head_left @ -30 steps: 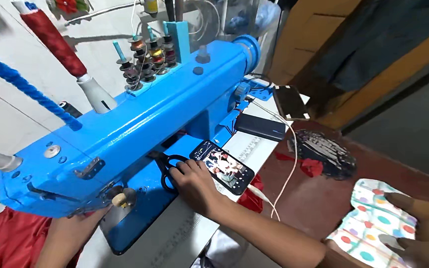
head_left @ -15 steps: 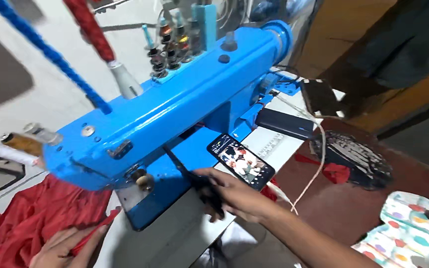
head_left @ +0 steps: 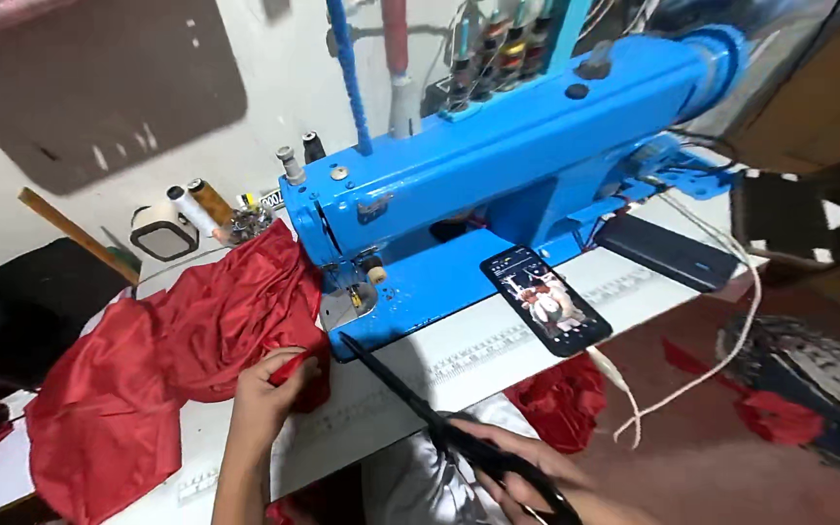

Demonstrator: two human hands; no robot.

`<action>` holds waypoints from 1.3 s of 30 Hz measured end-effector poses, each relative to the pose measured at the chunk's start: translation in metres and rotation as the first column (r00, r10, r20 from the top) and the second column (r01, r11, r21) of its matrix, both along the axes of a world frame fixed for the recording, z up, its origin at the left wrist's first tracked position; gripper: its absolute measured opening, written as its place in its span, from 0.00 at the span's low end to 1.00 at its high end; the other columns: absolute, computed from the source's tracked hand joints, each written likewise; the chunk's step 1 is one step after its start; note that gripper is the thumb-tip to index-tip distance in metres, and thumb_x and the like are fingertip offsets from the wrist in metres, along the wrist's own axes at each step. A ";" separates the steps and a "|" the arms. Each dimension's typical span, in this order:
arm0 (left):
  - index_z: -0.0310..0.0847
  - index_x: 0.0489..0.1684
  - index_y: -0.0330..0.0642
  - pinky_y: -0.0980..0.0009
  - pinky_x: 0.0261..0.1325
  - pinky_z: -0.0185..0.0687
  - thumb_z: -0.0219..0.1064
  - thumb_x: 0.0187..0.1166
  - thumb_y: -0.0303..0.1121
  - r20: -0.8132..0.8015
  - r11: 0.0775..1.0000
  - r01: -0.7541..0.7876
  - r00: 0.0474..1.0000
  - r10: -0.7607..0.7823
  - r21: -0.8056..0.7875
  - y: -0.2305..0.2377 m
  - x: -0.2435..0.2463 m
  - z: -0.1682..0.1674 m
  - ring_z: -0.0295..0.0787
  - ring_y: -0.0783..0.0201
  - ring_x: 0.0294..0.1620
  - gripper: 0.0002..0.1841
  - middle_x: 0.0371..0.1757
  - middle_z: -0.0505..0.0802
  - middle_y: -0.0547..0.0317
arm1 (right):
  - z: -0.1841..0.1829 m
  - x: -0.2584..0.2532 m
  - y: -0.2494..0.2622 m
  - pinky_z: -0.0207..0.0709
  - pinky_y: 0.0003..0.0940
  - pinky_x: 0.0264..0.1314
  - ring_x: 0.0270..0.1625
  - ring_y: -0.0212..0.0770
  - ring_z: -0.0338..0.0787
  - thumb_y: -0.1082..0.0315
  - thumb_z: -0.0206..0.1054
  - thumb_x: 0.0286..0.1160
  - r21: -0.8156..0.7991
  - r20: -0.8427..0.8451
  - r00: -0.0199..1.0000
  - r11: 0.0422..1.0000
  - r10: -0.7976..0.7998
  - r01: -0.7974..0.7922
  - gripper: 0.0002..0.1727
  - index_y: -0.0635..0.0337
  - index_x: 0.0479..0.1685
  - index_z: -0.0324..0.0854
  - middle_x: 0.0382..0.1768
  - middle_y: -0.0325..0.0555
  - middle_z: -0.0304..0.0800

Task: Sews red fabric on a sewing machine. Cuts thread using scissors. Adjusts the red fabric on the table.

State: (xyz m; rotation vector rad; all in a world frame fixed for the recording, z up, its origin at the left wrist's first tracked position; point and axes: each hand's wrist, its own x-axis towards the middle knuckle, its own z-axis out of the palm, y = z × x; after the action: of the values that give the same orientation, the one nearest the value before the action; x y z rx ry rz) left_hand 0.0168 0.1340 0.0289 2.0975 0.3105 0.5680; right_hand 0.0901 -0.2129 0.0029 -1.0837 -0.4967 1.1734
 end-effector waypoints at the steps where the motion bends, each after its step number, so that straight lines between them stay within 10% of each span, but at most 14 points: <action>1: 0.92 0.33 0.38 0.79 0.52 0.89 0.69 0.72 0.30 0.005 1.000 -0.003 1.000 0.003 -0.030 -0.001 0.000 -0.001 0.92 0.79 0.43 0.07 0.43 0.96 0.65 | -0.001 0.000 0.006 0.70 0.17 0.18 0.19 0.20 0.72 0.35 0.70 0.72 0.010 -0.010 1.000 1.000 0.008 -0.008 0.46 0.44 0.89 0.62 0.35 0.28 0.82; 18: 0.90 0.32 0.37 0.81 0.53 0.87 0.70 0.72 0.29 0.003 0.996 -0.069 0.998 0.069 -0.063 -0.025 -0.003 -0.005 0.90 0.83 0.43 0.05 0.42 0.95 0.69 | 0.022 0.004 0.019 0.69 0.21 0.18 0.18 0.23 0.72 0.65 0.67 0.81 -0.135 0.277 0.961 0.990 0.001 0.037 0.33 0.54 0.87 0.65 0.37 0.39 0.87; 22: 0.93 0.35 0.39 0.81 0.64 0.82 0.66 0.77 0.33 -0.010 0.974 0.222 0.975 -0.221 0.050 -0.028 -0.013 0.006 0.87 0.83 0.57 0.10 0.49 0.95 0.68 | 0.012 -0.005 0.018 0.85 0.28 0.45 0.40 0.30 0.90 0.70 0.75 0.70 0.025 0.457 0.874 0.984 -0.167 0.175 0.43 0.58 0.89 0.62 0.49 0.48 0.91; 27: 0.92 0.39 0.39 0.86 0.44 0.84 0.67 0.81 0.37 -0.105 0.823 0.551 0.834 -0.541 0.137 -0.062 -0.002 0.020 0.87 0.86 0.36 0.11 0.34 0.95 0.66 | 0.014 0.000 0.039 0.87 0.31 0.61 0.55 0.33 0.93 0.73 0.76 0.67 0.226 0.704 0.579 0.902 -0.412 0.368 0.41 0.66 0.86 0.66 0.61 0.51 0.92; 39: 0.89 0.36 0.37 0.90 0.32 0.72 0.65 0.84 0.39 -0.183 0.664 0.745 0.646 -0.741 -0.063 -0.086 0.054 0.018 0.77 0.87 0.26 0.14 0.27 0.88 0.66 | 0.008 0.031 0.039 0.84 0.17 0.56 0.48 0.19 0.89 0.78 0.73 0.67 0.395 0.655 0.525 0.839 -0.543 0.376 0.37 0.74 0.80 0.66 0.50 0.42 0.93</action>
State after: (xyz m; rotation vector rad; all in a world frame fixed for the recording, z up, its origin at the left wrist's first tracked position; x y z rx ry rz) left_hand 0.0708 0.0484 0.0474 2.0652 -0.4672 -0.1436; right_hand 0.1211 -0.1739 0.0105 -1.3923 -0.8793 0.1224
